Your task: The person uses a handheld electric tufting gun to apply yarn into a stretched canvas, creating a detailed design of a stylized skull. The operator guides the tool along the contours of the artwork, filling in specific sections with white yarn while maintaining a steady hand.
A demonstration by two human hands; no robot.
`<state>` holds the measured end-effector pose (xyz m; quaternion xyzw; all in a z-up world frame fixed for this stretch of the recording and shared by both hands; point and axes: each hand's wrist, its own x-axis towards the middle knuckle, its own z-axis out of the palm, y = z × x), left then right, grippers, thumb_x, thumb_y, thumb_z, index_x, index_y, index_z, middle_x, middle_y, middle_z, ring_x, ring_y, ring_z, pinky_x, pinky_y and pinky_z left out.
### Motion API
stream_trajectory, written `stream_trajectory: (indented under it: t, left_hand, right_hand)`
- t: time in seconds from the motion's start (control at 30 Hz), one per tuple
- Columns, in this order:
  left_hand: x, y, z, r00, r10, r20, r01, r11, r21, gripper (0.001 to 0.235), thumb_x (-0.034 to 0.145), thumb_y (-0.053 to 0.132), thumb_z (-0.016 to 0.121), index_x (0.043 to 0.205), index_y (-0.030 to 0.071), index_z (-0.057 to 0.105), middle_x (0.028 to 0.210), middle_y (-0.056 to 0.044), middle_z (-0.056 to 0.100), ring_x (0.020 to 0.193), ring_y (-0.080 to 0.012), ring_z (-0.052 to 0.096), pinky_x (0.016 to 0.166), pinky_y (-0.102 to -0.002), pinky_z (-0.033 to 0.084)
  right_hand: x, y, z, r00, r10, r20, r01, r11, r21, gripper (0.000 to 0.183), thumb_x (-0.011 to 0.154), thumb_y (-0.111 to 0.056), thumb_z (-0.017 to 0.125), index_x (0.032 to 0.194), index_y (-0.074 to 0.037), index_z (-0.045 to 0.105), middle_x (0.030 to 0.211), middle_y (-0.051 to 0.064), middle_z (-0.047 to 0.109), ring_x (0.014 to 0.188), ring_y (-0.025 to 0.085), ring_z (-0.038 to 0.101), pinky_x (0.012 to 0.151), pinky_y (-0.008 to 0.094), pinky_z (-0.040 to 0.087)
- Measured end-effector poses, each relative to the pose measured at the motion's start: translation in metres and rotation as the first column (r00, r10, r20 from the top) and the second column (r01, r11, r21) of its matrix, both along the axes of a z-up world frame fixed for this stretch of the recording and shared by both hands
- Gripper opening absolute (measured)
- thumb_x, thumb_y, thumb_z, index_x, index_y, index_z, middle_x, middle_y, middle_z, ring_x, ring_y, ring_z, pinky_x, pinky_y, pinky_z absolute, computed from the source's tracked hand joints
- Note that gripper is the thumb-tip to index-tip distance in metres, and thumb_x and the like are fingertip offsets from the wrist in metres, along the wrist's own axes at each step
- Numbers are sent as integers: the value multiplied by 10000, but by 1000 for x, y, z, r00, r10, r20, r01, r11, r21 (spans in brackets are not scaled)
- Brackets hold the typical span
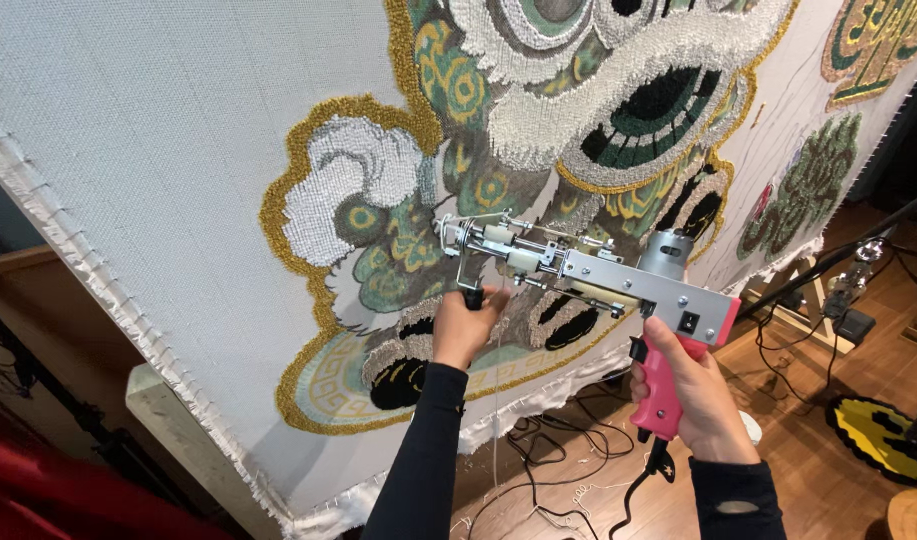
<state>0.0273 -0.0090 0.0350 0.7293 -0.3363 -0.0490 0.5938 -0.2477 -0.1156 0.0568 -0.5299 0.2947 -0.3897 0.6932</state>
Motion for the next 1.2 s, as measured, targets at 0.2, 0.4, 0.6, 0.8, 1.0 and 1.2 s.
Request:
stream_trajectory:
  t: [0.2, 0.4, 0.6, 0.8, 1.0, 1.2]
  left_hand:
    - [14, -13, 16, 997, -12, 73, 7, 997, 71, 540, 778, 578, 775, 999, 86, 800, 889, -119, 803, 820, -257, 784, 786, -390, 596]
    - [18, -19, 20, 1000, -2, 11, 1, 993, 114, 506, 780, 560, 790, 979, 94, 811, 942, -126, 790, 866, -268, 773, 816, -381, 583]
    - [20, -20, 18, 999, 6, -38, -2, 996, 88, 444, 788, 511, 804, 951, 98, 794, 911, -105, 794, 813, -242, 769, 778, -367, 584]
    - [20, -21, 21, 998, -16, -65, 22, 996, 91, 387, 810, 459, 802, 921, 89, 802, 858, -91, 784, 725, -224, 751, 699, -362, 572]
    - [24, -23, 22, 991, -33, -129, 43, 996, 74, 367, 832, 435, 802, 911, 83, 736, 856, -91, 780, 719, -222, 734, 695, -363, 568]
    - [31, -27, 21, 994, -33, -103, 40, 997, 69, 330, 832, 422, 804, 861, 101, 734, 863, -84, 784, 760, -197, 739, 746, -339, 558]
  right_hand:
    - [2, 11, 14, 997, -70, 17, 71, 997, -30, 421, 827, -446, 765, 1004, -105, 593, 682, 70, 600, 526, 189, 582, 482, 362, 510]
    - [7, 15, 18, 997, -55, 52, 58, 996, -62, 386, 858, -422, 760, 1010, -102, 604, 692, 47, 586, 547, 173, 573, 486, 348, 495]
    - [12, 16, 17, 997, -50, 54, 53, 998, -41, 369, 873, -415, 752, 993, -101, 598, 680, 59, 589, 543, 173, 568, 496, 338, 491]
    - [15, 18, 19, 997, -46, 56, 49, 997, -52, 378, 868, -416, 752, 989, -90, 603, 672, 68, 590, 533, 177, 566, 491, 340, 494]
    - [19, 22, 24, 996, -84, 33, 86, 995, -56, 381, 867, -407, 754, 1008, -83, 612, 696, 54, 581, 546, 165, 573, 492, 340, 499]
    - [24, 21, 26, 996, -72, 51, 76, 994, -81, 398, 868, -407, 755, 1020, -64, 625, 703, 46, 591, 560, 157, 578, 492, 334, 496]
